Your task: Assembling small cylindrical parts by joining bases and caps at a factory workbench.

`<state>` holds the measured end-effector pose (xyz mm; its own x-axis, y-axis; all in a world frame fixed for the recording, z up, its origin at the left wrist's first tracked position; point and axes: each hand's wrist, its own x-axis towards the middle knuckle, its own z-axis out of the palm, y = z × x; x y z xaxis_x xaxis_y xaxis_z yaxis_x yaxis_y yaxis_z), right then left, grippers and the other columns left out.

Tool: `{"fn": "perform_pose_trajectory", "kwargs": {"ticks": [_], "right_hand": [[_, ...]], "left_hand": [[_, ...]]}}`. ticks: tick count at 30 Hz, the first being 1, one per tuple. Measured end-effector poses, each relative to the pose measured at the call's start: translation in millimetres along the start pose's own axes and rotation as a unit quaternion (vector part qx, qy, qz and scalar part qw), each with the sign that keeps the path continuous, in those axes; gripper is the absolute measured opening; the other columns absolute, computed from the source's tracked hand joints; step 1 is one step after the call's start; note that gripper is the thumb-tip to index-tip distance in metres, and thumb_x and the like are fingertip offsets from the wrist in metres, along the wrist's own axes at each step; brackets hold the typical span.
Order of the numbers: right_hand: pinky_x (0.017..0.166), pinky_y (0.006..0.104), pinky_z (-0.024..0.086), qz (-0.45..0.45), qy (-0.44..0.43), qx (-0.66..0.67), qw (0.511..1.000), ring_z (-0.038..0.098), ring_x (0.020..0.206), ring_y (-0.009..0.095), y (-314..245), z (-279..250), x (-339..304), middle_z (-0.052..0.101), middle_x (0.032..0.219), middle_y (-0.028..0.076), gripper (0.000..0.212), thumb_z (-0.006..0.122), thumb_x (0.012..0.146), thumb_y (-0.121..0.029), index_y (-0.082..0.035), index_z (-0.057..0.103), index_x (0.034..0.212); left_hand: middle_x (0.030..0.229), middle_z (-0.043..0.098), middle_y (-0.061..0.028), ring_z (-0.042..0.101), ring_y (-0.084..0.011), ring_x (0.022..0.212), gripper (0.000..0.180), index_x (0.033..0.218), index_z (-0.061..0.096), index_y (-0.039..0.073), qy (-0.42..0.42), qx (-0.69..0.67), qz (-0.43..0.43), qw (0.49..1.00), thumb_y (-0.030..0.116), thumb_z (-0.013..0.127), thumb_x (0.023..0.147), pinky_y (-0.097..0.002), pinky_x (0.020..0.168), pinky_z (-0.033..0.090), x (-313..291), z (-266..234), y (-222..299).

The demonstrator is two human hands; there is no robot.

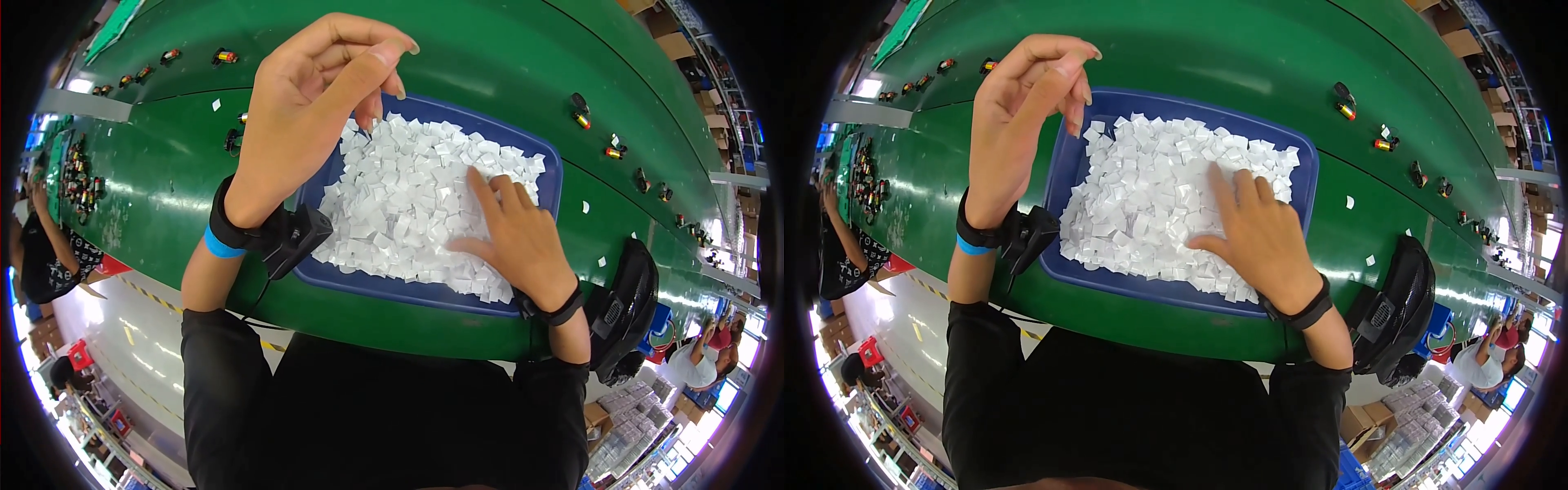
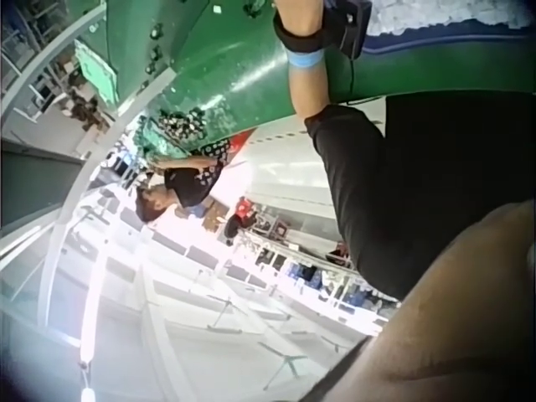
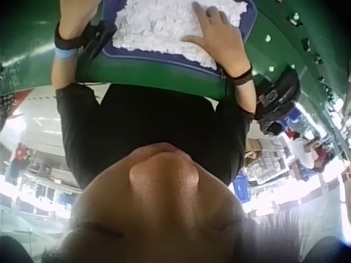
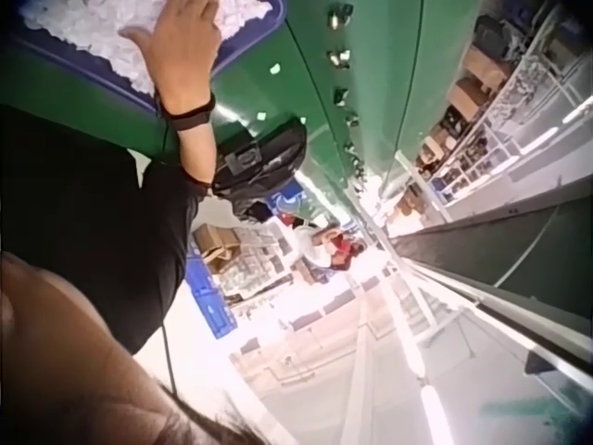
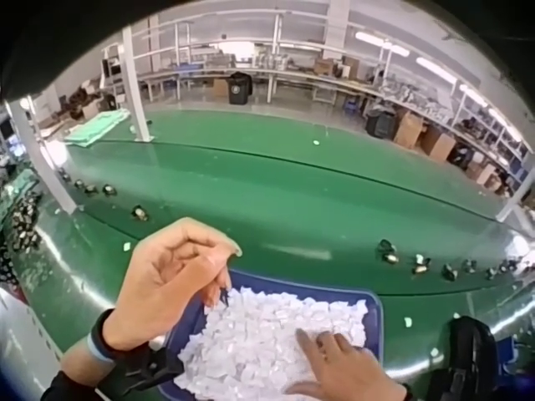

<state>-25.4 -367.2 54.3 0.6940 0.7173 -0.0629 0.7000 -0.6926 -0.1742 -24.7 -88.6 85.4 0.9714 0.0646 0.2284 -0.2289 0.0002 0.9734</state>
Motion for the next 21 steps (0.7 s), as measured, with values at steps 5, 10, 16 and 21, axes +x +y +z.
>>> {"fn": "perform_pose_trajectory", "kwargs": {"ticks": [5,10,16,21], "right_hand": [[0.070,0.0396,0.055,-0.059,-0.063,0.103,0.991,0.065,0.090,0.032,-13.8,-0.7,1.1,0.057,0.114,0.011,0.065,0.079,0.080,-0.034,-0.008,0.054,0.134],[0.069,0.0403,0.055,-0.115,-0.079,0.083,0.987,0.065,0.089,0.031,-12.3,-4.4,1.4,0.060,0.109,0.011,0.049,0.076,0.083,-0.023,-0.007,0.059,0.126],[0.068,0.0380,0.055,-0.108,-0.007,0.101,0.989,0.065,0.088,0.028,-17.5,-18.2,1.0,0.063,0.101,0.008,0.036,0.074,0.082,-0.012,-0.007,0.064,0.116],[0.068,0.0362,0.056,-0.140,0.093,0.089,0.982,0.065,0.088,0.026,-38.6,-20.7,-3.8,0.064,0.100,0.005,0.030,0.073,0.081,-0.011,-0.006,0.066,0.110]], "left_hand": [[0.080,0.063,-0.0039,0.057,-0.0079,0.066,0.020,0.113,0.066,0.000,-0.002,-0.007,-0.001,1.000,0.015,0.058,0.102,-0.0249,0.059,0.046,-0.4,-0.4,0.3],[0.083,0.068,-0.0054,0.056,-0.0056,0.065,0.021,0.112,0.067,0.000,-0.004,-0.022,0.009,1.000,0.018,0.063,0.101,-0.0207,0.058,0.046,-2.6,0.4,1.0],[0.082,0.068,-0.0050,0.056,-0.0052,0.066,0.020,0.111,0.067,0.000,-0.007,-0.022,0.009,1.000,0.017,0.063,0.101,-0.0203,0.058,0.046,-6.0,2.2,2.4],[0.082,0.067,-0.0048,0.056,-0.0048,0.066,0.019,0.111,0.067,0.000,-0.010,-0.027,0.015,0.999,0.015,0.062,0.101,-0.0197,0.058,0.045,-4.3,2.8,3.0]]}}
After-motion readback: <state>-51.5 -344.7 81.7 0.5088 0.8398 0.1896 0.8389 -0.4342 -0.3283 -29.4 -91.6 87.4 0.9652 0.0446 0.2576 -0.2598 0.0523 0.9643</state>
